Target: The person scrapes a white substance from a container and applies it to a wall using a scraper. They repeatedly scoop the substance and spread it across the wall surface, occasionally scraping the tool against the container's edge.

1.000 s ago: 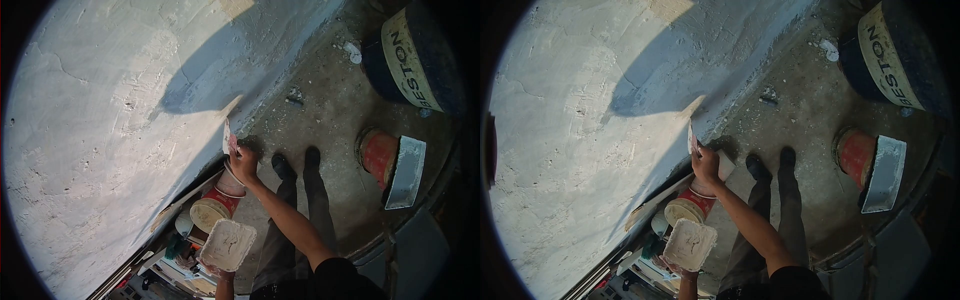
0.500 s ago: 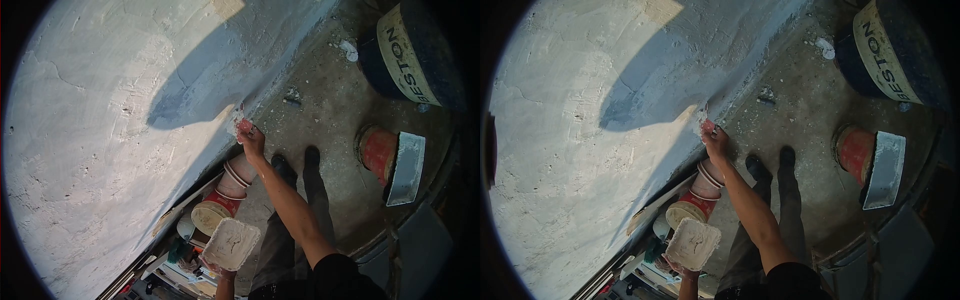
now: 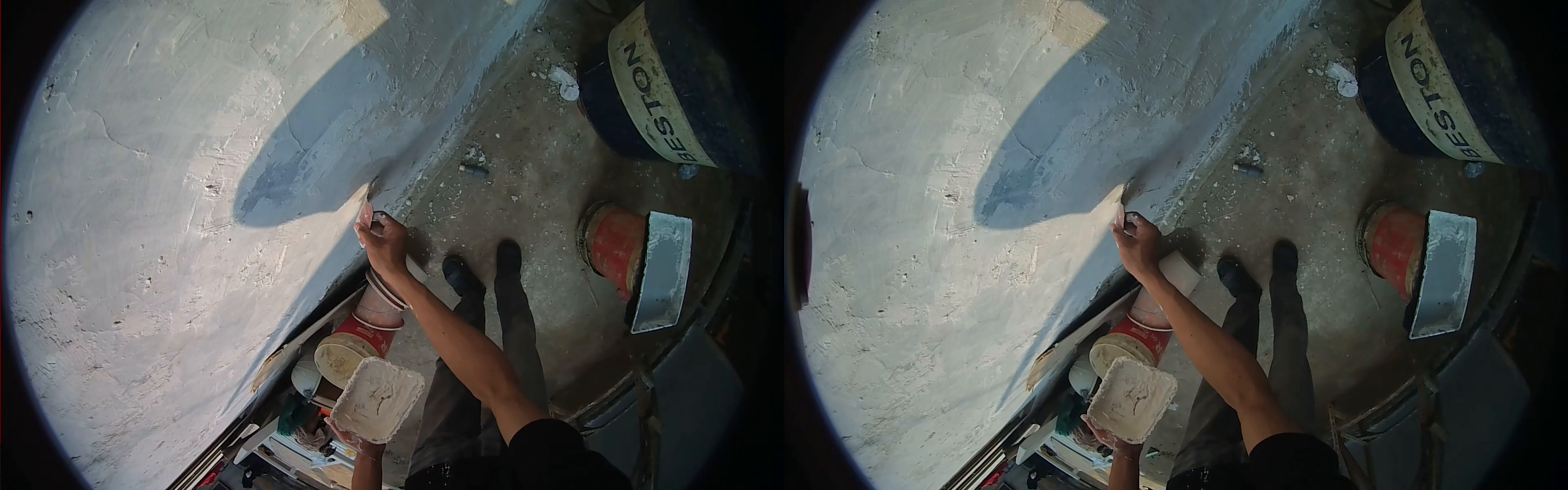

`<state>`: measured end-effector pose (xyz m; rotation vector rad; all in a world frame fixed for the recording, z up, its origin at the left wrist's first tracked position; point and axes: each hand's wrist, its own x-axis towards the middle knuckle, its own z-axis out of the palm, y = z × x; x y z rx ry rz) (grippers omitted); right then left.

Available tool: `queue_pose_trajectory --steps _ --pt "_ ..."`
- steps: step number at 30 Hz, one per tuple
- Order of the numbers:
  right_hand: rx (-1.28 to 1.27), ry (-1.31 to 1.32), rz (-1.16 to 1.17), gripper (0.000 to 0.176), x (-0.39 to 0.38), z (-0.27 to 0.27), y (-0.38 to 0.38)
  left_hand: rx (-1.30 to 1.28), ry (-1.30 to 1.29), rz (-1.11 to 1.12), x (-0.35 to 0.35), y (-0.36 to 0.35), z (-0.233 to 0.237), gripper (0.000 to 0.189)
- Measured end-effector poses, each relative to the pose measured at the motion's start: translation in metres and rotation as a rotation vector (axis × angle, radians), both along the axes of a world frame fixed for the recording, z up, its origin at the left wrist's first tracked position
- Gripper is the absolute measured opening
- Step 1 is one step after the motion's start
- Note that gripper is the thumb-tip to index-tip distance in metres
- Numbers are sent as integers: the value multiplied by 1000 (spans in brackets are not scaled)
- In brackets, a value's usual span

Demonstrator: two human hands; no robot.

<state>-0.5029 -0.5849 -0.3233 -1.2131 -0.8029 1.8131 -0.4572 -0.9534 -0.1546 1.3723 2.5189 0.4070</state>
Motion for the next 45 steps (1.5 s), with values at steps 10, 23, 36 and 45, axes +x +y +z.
queue_pose_trajectory --steps 10,23,36,45 --pt "14 89 61 13 24 62 -8 -3 -30 9 -2 4 -2 72" --pt "-115 -81 -162 15 0 -79 -1 -9 -48 37 -5 2 2 72" --pt "-3 125 0 12 18 -34 -19 -14 -82 66 -5 7 -1 72" --pt "-303 78 -252 25 44 -71 -9 -7 -102 74 -6 10 -5 72"
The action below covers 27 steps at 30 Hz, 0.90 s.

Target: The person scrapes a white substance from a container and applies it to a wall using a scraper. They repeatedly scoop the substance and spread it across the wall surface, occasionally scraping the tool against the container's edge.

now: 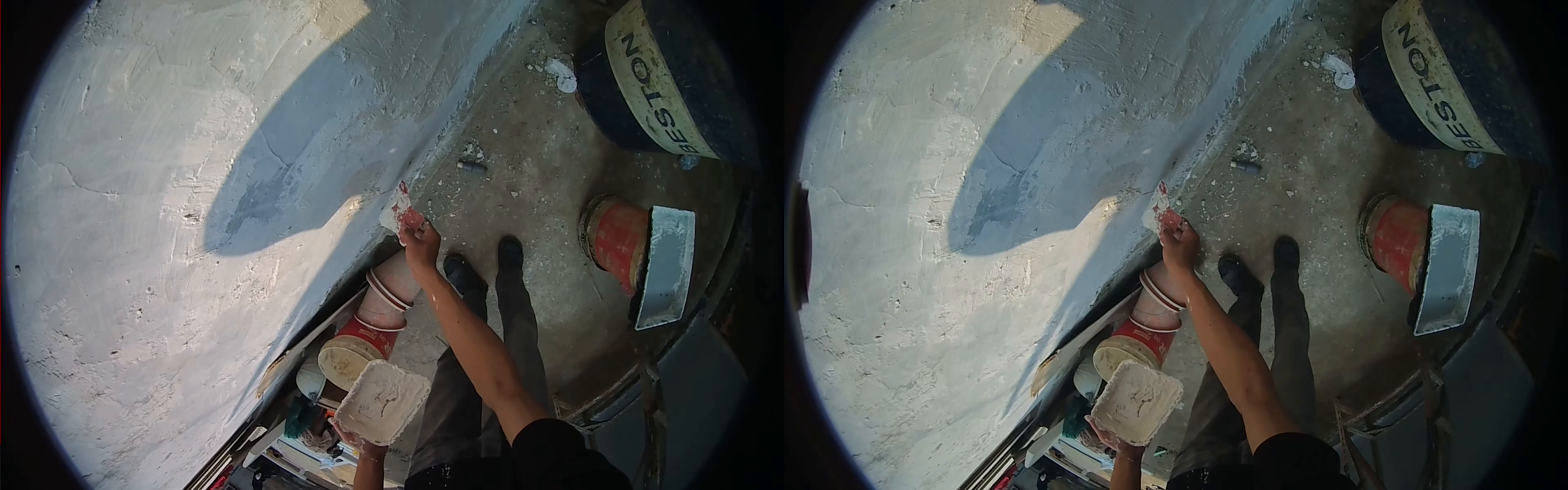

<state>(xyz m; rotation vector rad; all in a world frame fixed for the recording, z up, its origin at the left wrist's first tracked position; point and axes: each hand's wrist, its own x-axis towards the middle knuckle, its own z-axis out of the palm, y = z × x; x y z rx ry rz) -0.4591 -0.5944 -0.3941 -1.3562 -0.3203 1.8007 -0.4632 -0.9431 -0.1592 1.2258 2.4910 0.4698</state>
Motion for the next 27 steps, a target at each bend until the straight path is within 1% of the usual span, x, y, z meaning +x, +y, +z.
queue_pose_trajectory --steps 1,4,10,16,19,22,23,26,27 --pt "-8 6 55 24 -2 -5 5 -1 -1 0 0 0 0 72" --pt "55 110 108 24 -11 -2 9 3 -13 12 0 0 0 72" --pt "52 179 143 25 -9 16 8 10 -31 31 1 1 0 73" --pt "72 180 162 24 -12 29 10 15 -54 54 -2 4 -1 73" --pt "80 166 148 13 -18 52 9 14 -67 60 -3 5 -1 73" --pt "141 167 147 12 -25 56 3 17 -79 71 -5 7 -3 73" --pt "151 171 131 14 -25 61 0 16 -84 74 -5 7 -3 73" --pt "169 188 228 20 -22 71 -4 16 -99 79 -6 7 -4 73" --pt "193 189 205 19 -25 75 -7 16 -106 82 -6 8 -4 73"
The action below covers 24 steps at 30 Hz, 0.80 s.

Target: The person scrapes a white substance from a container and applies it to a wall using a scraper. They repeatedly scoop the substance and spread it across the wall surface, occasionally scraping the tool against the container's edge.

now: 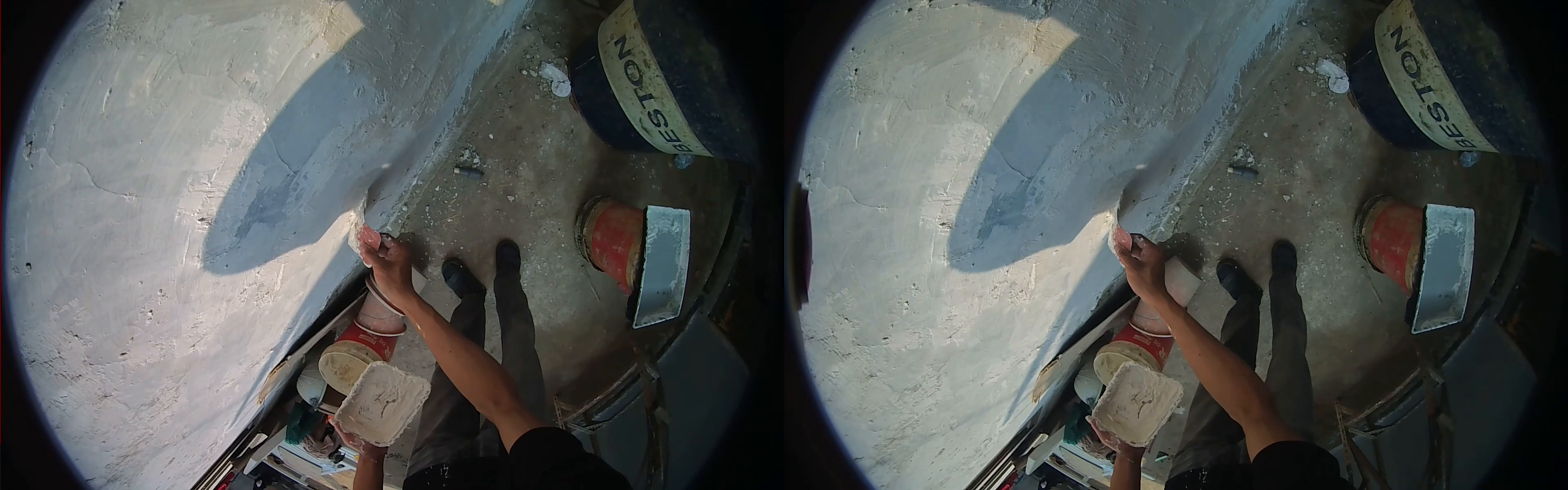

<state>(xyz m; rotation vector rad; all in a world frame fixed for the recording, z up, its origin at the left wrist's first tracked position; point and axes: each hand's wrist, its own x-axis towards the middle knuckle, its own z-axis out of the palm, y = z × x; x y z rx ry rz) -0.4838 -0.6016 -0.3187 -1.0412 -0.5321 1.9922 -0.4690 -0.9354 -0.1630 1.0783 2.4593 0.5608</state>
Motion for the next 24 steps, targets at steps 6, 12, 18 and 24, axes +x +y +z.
queue_pose_trajectory --steps 6,12,18,24 --pt "9 -39 -25 17 15 14 -11 4 -37 22 -1 1 0 73" --pt "-147 -88 -322 17 20 -29 -1 9 -65 47 -1 -1 1 73" --pt "91 -457 -127 18 -23 -63 18 10 -111 70 -1 -5 3 73" --pt "207 -487 9 15 -26 -58 16 31 -162 112 -1 -4 2 73"
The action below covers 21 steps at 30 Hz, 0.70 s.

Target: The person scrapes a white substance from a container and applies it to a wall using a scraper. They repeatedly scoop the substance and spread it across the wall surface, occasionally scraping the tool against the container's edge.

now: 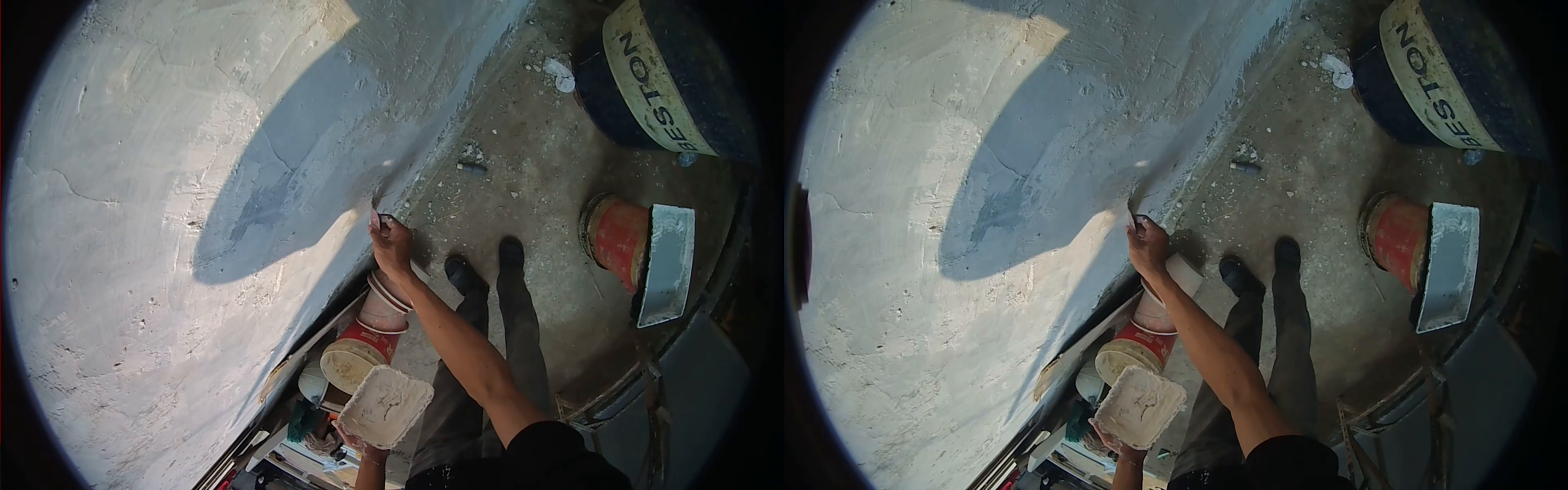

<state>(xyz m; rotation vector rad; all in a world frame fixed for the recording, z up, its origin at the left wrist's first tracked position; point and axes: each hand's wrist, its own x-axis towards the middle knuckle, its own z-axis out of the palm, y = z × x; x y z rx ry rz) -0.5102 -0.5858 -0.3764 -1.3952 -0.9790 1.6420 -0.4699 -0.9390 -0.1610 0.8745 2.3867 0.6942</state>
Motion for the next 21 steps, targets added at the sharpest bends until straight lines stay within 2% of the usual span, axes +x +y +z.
queue_pose_trajectory --steps 6,9,10,13,14,17,20,21 --pt "-11 199 110 12 24 22 -11 17 -64 48 -1 4 -2 74" --pt "-79 337 -33 14 33 17 -23 31 -110 81 -1 5 -2 74" --pt "-77 276 -45 18 39 10 -26 36 -124 88 -1 5 -2 74" --pt "-102 337 -165 21 50 -9 -31 62 -189 139 -2 6 -1 74" --pt "-226 328 -173 20 55 -16 -28 71 -213 156 -3 6 -1 74" --pt "-264 295 -315 21 54 -37 -4 99 -280 209 -4 6 0 74" --pt "-118 243 -220 21 51 -54 11 132 -357 274 -3 5 0 74" --pt "-137 262 -188 21 50 -55 10 148 -386 302 -2 5 1 74"
